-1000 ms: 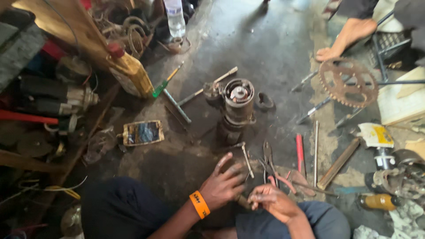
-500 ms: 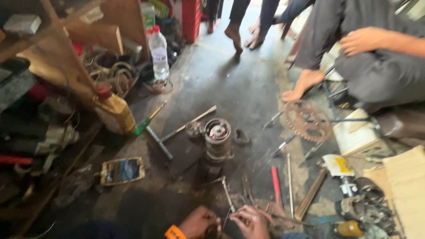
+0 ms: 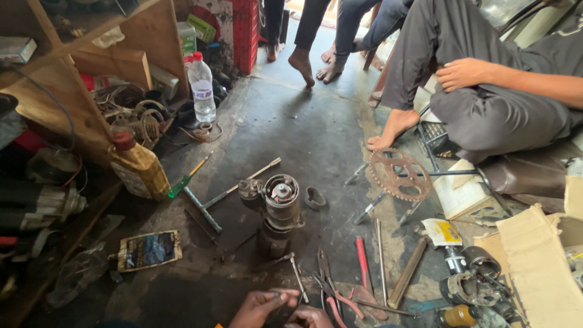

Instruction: The person sits on the floor and uses pliers to strip and twist copper wires attached to a small metal component. They manipulate the wires and the component with both hands, occasionally adjusting their grip and the wire ends.

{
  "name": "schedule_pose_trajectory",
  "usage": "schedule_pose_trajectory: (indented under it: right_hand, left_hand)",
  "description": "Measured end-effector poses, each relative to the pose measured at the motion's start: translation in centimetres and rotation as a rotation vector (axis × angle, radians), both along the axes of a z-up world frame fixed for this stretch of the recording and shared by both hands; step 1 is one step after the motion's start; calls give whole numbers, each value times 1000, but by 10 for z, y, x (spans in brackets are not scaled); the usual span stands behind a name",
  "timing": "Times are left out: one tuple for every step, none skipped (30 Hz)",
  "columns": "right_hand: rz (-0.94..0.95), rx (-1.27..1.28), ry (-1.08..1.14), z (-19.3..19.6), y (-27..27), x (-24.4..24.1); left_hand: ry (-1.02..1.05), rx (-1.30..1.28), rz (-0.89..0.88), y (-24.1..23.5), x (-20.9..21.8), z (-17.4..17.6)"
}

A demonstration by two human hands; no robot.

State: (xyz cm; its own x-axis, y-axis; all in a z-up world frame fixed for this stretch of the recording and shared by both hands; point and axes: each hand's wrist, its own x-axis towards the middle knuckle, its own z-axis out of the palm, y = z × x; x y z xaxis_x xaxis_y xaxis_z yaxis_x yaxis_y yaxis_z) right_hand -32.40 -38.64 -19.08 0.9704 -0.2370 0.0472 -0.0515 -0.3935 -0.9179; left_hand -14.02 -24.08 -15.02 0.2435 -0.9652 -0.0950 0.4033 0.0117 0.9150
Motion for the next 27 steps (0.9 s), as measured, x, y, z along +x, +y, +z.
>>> schedule_pose_trajectory:
  right_hand:
    - [18,157,83,4,7,-3]
    - [36,314,165,9,11,-6]
    - [63,339,185,14,19,-15]
    - [91,365,203,22,15,-23]
    - [2,452,228,27,14,-28]
    - [-87,537,258,33,15,-39]
    - [-11,530,-23,39,8,-45]
    - [-195,585,-132,43,-2,-43]
    - [-391,630,-229,46,-7,-39]
    - [-505,687,-141,49,-9,-41]
    - [-620,720,-63,58,-18,-41]
    - [-593,553,28,60,-10,-37]
    - [-566,380,115,64,-2,-34]
    - [-535,207,201,68,6,-30]
    - [-418,209,251,70,18,-25]
    - [-301,212,299,73,30,-21]
    - [-181,217,345,76,40,-18]
    - [-112,269,305,81,47,-17]
    - [-37,322,260,85,51,-14]
    - [37,374,214,89,53,-12]
    - [24,425,228,92,52,-11]
    - [12,476,241,95,48,-12]
    - [-3,525,258,97,42,-16]
    - [-35,541,213,98,35,-21]
    - [-72,554,167,99,26,-28]
    - [-110,566,121,98,18,-35]
    - [-181,615,41,96,9,-41]
  left_hand:
    - [53,21,34,1,-4,6]
    - [105,42,68,-3,-6,12]
    - [19,73,122,1,-12,16]
    - [-68,105,174,-3,-13,22]
    - [-159,152,228,1,-12,27]
    - [-447,156,226,9,-15,33]
    - [-739,155,219,15,-16,41]
    - [-874,98,129,19,-13,50]
    - [-997,34,27,20,-11,59]
    - [-1113,-33,-81,26,-9,69]
    - [-895,-9,-189,26,-5,79]
    - [-674,13,-291,30,-3,88]
    - [-450,24,-390,30,-2,95]
    - [-318,35,-365,30,0,99]
    - [-188,48,-344,30,4,100]
    - [-59,62,-322,29,4,98]
    - [-70,74,-239,27,2,93]
    - [-83,86,-157,24,-2,86]
    - [-99,99,-69,21,-5,78]
    - [-162,158,-11,18,-8,71]
    - [-227,217,48,14,-10,64]
    - [-292,276,106,13,-10,58]
    - [-448,182,155,13,-9,55]
    - [-603,84,201,14,-8,55]
    - [-757,-21,238,14,-8,57]
    - [-742,20,98,16,-7,61]
    - [-726,58,-41,18,-5,68]
